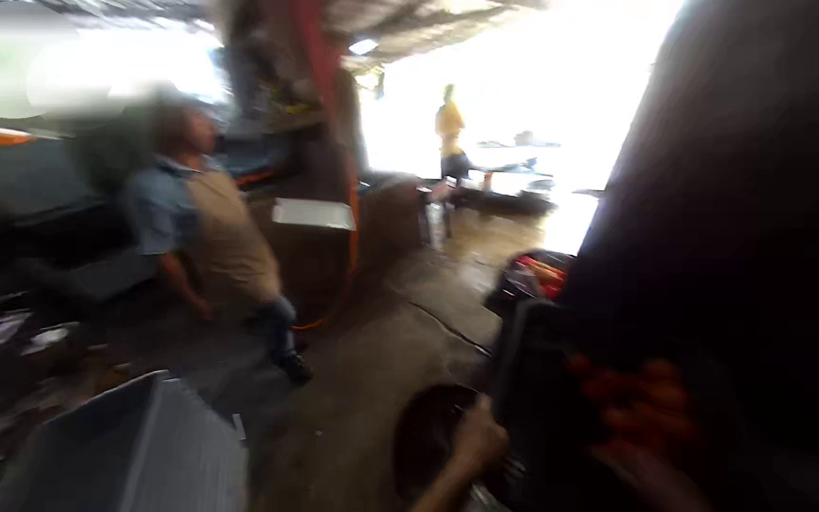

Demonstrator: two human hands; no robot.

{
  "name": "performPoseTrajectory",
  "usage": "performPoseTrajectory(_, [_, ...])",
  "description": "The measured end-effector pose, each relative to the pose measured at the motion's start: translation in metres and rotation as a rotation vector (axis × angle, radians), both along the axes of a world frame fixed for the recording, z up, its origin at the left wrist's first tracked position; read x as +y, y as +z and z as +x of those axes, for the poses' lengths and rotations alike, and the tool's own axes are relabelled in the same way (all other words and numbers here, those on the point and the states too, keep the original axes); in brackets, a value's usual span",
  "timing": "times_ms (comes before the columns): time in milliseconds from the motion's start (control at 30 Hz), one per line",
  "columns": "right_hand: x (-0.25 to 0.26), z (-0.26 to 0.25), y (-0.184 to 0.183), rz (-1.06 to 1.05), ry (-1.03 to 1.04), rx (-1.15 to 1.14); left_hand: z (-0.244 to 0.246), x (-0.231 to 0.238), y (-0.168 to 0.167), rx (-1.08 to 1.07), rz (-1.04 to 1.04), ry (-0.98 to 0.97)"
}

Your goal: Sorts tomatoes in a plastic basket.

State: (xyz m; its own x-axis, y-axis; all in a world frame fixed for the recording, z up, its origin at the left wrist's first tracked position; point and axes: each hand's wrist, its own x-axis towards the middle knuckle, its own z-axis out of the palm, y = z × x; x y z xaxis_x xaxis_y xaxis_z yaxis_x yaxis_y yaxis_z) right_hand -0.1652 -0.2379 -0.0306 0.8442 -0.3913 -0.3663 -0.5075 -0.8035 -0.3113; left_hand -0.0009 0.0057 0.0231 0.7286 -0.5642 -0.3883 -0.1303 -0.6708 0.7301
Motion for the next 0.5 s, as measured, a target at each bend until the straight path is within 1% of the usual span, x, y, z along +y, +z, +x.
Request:
performPoseTrajectory(33, [-0.005,0.006,-0.011,0.055,-0.052,-0.013,0.002,-0.002,-0.005,-0.006,0.015,-0.018])
performPoseTrajectory(67, [-0.011,0.007,-0.018,0.114,-0.06,0.002,0.004,-0.003,-0.01,-0.002,0.008,-0.03])
performPoseTrajectory(167, [-0.018,-0.003,-0.024,0.134,0.048,0.14,0.005,-0.011,-0.011,0.029,-0.008,-0.026])
performPoseTrajectory(233, [-0.012,-0.012,-0.021,0.163,0.056,0.221,0.003,-0.014,-0.007,0.047,-0.004,-0.023])
performPoseTrajectory(333, [0.0,-0.01,-0.012,0.204,-0.04,0.297,0.004,-0.014,-0.012,0.071,-0.037,-0.021])
performPoseTrajectory(400, [0.008,-0.002,-0.009,0.196,-0.081,0.354,0.006,-0.015,-0.013,0.081,-0.032,-0.024])
performPoseTrajectory(500, [0.019,0.007,-0.007,0.138,-0.062,0.445,0.009,-0.016,-0.013,0.107,-0.017,-0.022])
